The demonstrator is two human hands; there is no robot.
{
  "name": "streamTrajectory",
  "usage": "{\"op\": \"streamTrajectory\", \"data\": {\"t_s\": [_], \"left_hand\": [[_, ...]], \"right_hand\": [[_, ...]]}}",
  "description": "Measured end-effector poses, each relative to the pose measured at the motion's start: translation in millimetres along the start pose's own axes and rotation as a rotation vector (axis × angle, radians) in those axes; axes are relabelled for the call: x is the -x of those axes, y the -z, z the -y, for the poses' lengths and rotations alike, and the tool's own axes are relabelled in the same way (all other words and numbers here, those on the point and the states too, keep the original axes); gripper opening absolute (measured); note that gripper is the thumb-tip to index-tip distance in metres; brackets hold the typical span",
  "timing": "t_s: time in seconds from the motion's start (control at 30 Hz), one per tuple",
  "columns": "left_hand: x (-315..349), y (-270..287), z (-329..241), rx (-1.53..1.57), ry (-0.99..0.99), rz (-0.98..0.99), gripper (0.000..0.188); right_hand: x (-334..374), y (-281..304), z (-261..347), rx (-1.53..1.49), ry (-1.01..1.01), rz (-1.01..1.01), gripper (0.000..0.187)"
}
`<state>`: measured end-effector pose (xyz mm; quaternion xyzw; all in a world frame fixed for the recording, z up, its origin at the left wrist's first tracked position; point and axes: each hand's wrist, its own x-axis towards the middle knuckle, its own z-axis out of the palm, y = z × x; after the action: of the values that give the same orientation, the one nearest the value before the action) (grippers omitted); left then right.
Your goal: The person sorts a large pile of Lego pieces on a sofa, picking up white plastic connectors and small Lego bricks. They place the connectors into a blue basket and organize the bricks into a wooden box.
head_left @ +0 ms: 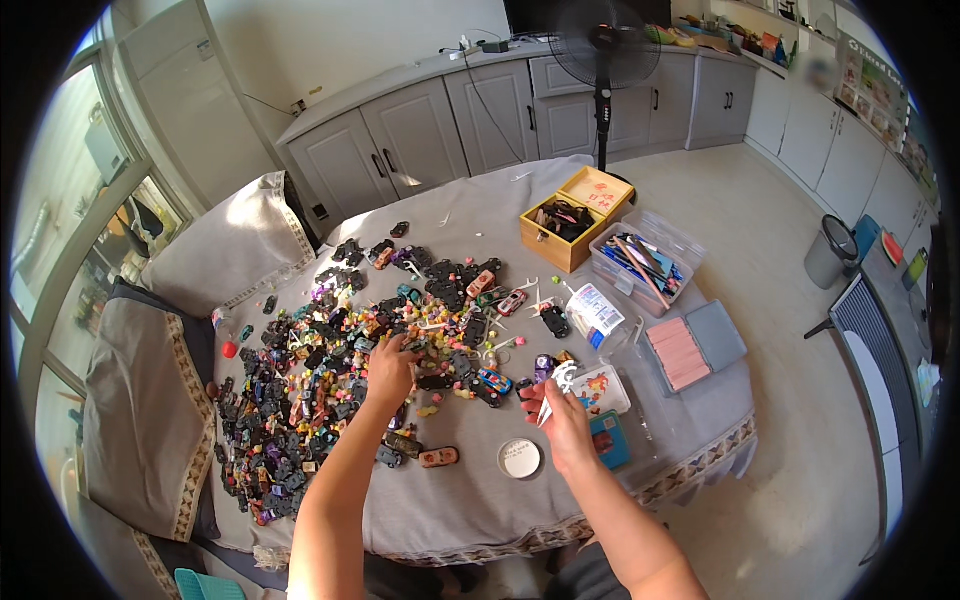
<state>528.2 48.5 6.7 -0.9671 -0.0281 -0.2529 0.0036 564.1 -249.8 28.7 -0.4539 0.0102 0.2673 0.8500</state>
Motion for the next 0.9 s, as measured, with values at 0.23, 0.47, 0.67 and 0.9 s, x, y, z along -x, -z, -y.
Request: {"op": "streamTrajectory", "data": {"t_s": [0.23, 0.47, 0.67, 0.9], "left_hand": [[-54, -20, -64, 0.165, -0.241, 0.069, 0.018], [-83, -62, -96, -0.192, 0.088, 0.155, 0.027], [-100, -89, -121, -0.101, 0.514, 0.066, 0.033], [-99, -93, -105, -0.045, 0.622, 0.415, 0.025]], "right_hand": [[1, -2, 0, 0.042, 0.006, 0.009, 0.028], [1, -4, -1, 0.061, -0.024, 0.038, 0.029], [0, -3, -2, 0.074, -0.028, 0.059, 0.028], [3, -2, 1, 0.087, -0.045, 0.073, 0.029]]}}
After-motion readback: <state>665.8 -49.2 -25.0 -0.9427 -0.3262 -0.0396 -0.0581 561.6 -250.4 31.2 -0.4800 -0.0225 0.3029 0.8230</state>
